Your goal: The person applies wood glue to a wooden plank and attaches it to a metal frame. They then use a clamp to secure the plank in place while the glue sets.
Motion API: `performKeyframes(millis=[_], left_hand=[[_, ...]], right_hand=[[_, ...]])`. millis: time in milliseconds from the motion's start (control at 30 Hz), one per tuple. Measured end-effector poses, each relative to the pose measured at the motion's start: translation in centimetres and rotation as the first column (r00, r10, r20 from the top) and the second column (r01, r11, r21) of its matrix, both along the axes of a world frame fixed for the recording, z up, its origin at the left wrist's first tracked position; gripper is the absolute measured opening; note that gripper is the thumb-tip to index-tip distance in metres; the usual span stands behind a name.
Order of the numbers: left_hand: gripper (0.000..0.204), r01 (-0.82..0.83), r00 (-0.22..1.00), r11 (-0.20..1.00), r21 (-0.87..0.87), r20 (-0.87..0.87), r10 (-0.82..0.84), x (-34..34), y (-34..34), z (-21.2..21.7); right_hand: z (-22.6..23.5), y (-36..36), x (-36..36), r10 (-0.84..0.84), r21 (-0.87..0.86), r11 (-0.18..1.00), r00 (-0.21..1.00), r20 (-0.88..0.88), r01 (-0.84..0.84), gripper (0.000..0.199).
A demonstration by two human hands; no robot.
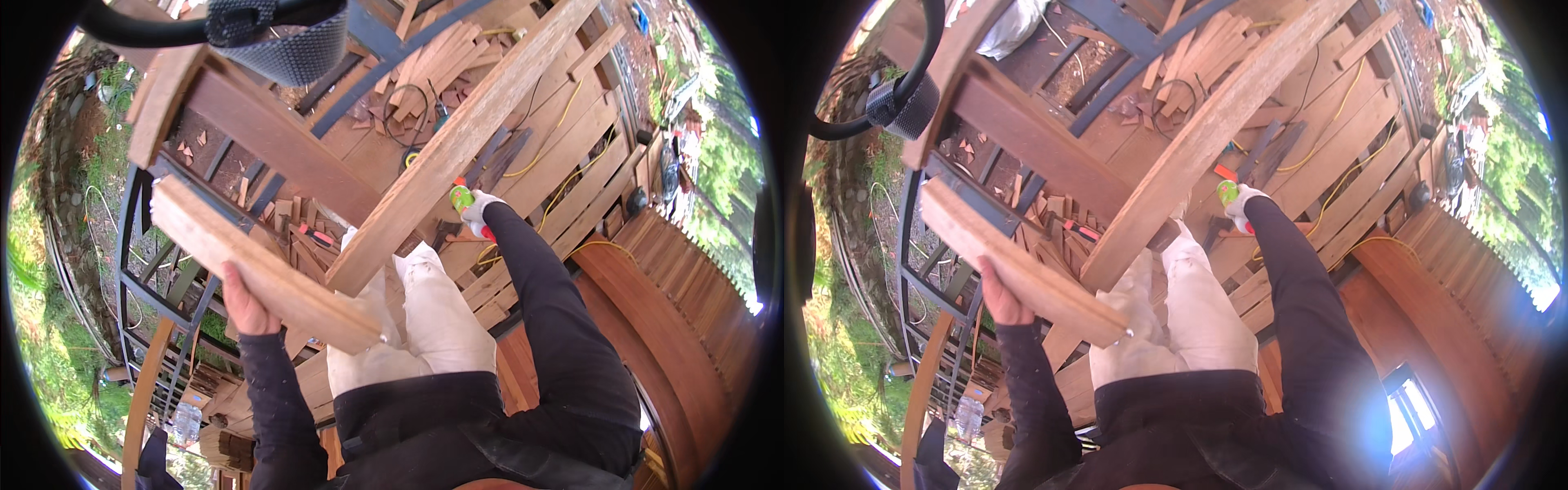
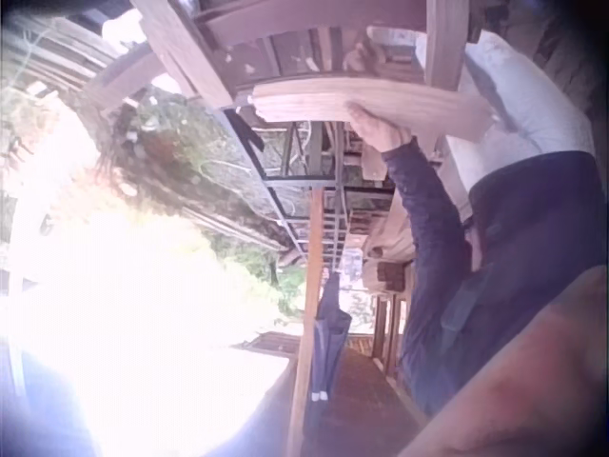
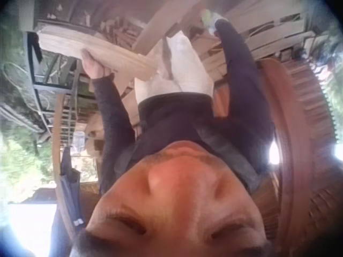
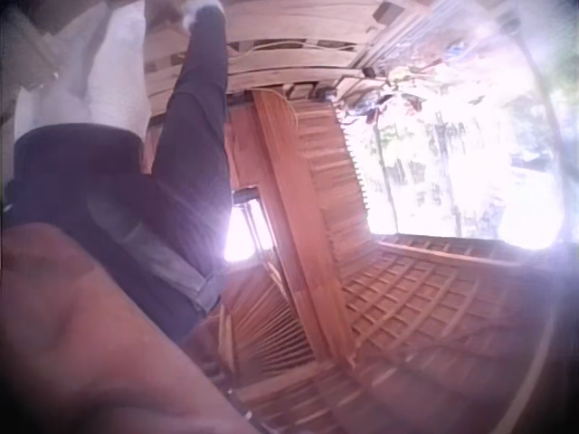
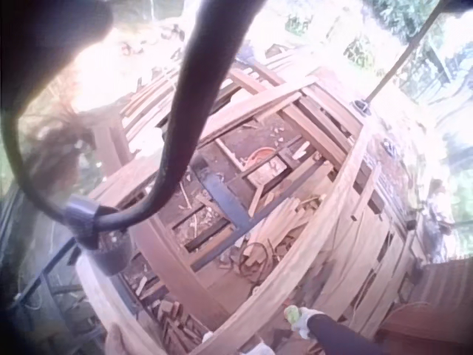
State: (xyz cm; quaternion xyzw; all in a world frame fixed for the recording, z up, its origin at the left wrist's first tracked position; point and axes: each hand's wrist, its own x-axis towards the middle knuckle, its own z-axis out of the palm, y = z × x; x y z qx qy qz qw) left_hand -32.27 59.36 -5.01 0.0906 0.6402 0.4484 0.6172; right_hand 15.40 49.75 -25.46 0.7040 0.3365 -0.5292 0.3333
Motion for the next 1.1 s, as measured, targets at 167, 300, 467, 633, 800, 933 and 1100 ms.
performKeyframes(millis=[167, 300, 467, 633, 800, 933, 1100], left_hand=[[0.056, 0.021, 1.000, 1.000, -0.017, 0.001, -0.021, 1.4, -0.4, -2.0], [0.053, -0.042, 0.997, 0.999, -0.011, 0.064, 0.043, 2.2, -0.2, -4.1], [0.056, -0.036, 0.991, 0.999, 0.010, -0.130, 0.037, 3.9, 1.7, -4.7], [0.053, -0.024, 0.992, 0.994, 0.102, -0.123, 0.037, 4.8, 5.4, -4.8], [0.051, -0.105, 0.989, 0.985, 0.137, -0.090, 0.118, 3.2, 7.5, -5.7], [0.049, -0.129, 0.983, 0.983, 0.131, -0.113, 0.144, 2.0, 8.4, -6.1], [0.050, -0.149, 0.980, 0.983, 0.111, -0.115, 0.161, 0.7, 9.3, -7.1]], right_hand=[[-12.8, -3.1, -0.4, 0.087, -0.106, 0.990, 0.996, -0.025, -0.089, 0.057], [-18.4, -1.8, -1.1, 0.367, 0.073, 0.930, 0.918, -0.152, -0.360, 0.050], [-15.9, 2.3, -1.0, 0.227, 0.148, 0.967, 0.967, -0.114, -0.209, 0.047], [-6.1, 1.6, -0.2, -0.003, 0.314, 0.949, 0.994, -0.111, 0.038, 0.045], [7.6, 0.8, -4.3, -0.240, 0.711, 0.648, 0.959, -0.152, 0.274, 0.039], [13.5, 3.4, -10.4, -0.200, 0.846, 0.303, 0.897, -0.394, 0.439, 0.033], [15.9, 7.5, -14.3, -0.187, 0.930, 0.329, 0.977, -0.105, 0.163, 0.029]])
